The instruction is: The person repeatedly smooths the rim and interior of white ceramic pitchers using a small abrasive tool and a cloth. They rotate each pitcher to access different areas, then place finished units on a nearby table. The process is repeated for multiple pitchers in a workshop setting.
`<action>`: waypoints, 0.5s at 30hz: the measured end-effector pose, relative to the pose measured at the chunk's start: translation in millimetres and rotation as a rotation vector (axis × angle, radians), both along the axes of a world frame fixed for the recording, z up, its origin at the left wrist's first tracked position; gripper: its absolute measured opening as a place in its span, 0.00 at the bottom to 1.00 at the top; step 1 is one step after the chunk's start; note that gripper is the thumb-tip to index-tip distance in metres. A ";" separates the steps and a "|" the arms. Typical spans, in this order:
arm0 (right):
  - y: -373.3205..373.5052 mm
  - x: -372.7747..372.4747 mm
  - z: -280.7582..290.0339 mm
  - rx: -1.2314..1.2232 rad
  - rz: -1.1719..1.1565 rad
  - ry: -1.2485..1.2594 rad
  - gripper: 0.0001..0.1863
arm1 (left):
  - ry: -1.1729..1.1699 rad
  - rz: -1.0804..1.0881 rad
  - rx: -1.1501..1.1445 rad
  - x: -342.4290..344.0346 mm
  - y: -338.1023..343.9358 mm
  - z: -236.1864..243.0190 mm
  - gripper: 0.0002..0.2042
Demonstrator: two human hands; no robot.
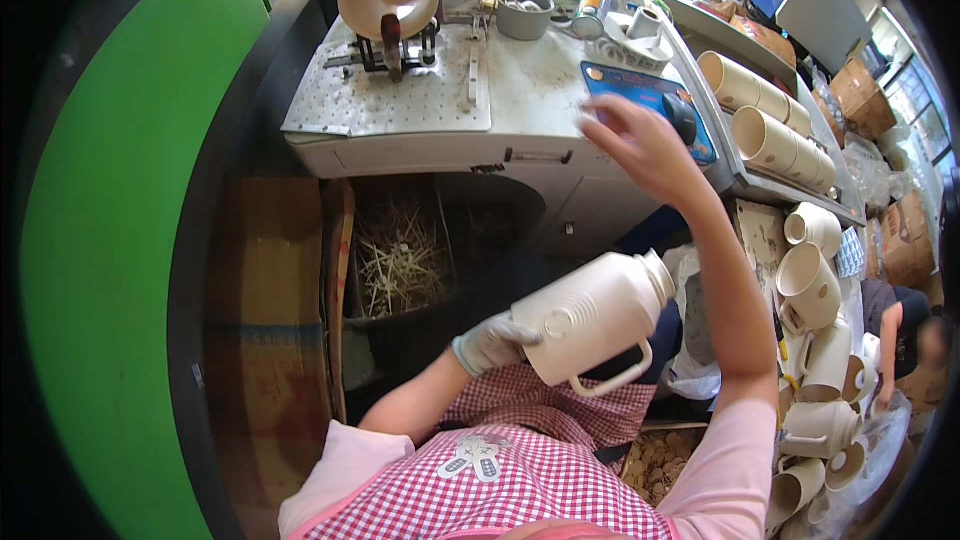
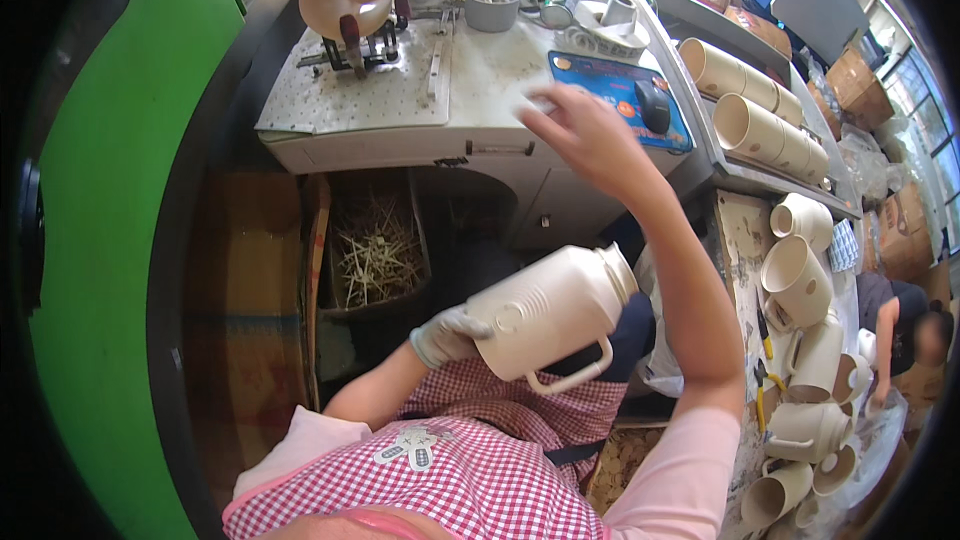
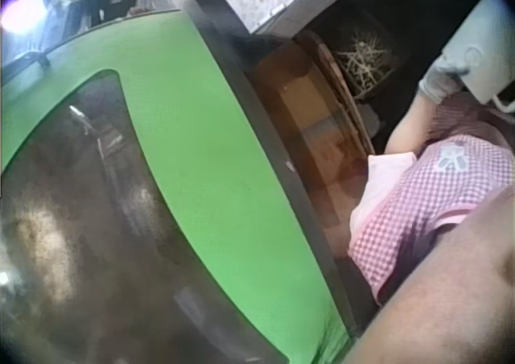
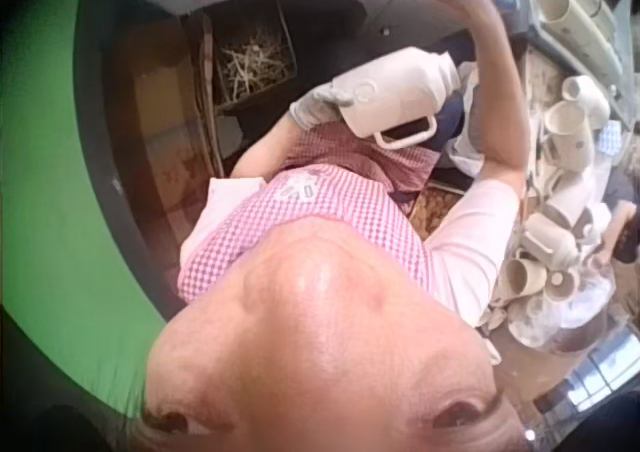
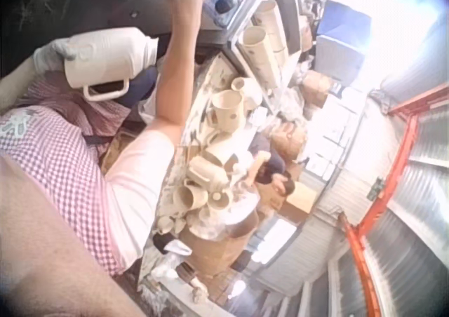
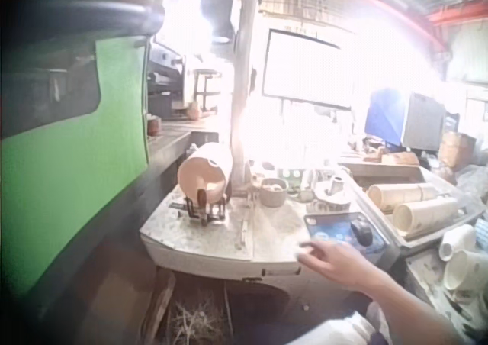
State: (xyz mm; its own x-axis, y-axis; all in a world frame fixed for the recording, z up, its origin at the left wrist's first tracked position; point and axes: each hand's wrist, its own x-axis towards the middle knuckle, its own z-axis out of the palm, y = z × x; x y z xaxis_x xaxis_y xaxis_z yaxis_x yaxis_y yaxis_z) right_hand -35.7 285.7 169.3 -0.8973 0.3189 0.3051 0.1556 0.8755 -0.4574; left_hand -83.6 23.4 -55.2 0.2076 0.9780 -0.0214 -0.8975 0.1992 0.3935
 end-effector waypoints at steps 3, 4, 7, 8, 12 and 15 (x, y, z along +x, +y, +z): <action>9.6 -145.8 19.3 0.118 -0.072 0.038 0.42 | 0.045 -0.149 0.027 1.1 -0.6 -47.7 0.37; 9.9 -186.6 23.8 0.213 -0.134 0.039 0.44 | 0.097 -0.166 0.053 0.0 -5.4 -58.5 0.35; 10.3 -273.3 40.4 0.271 -0.140 -0.011 0.37 | 0.101 -0.218 0.038 -10.2 -14.7 -72.5 0.36; 12.3 -286.5 40.9 0.267 -0.111 0.057 0.26 | 0.099 -0.204 0.023 -13.3 -16.9 -71.5 0.37; 37.6 -304.1 39.2 0.455 -0.205 0.171 0.12 | 0.084 -0.212 -0.034 -21.7 -17.3 -58.3 0.39; 96.9 -224.4 39.3 0.079 -0.150 0.407 0.11 | 0.096 -0.164 -0.070 -22.3 -19.1 -52.7 0.41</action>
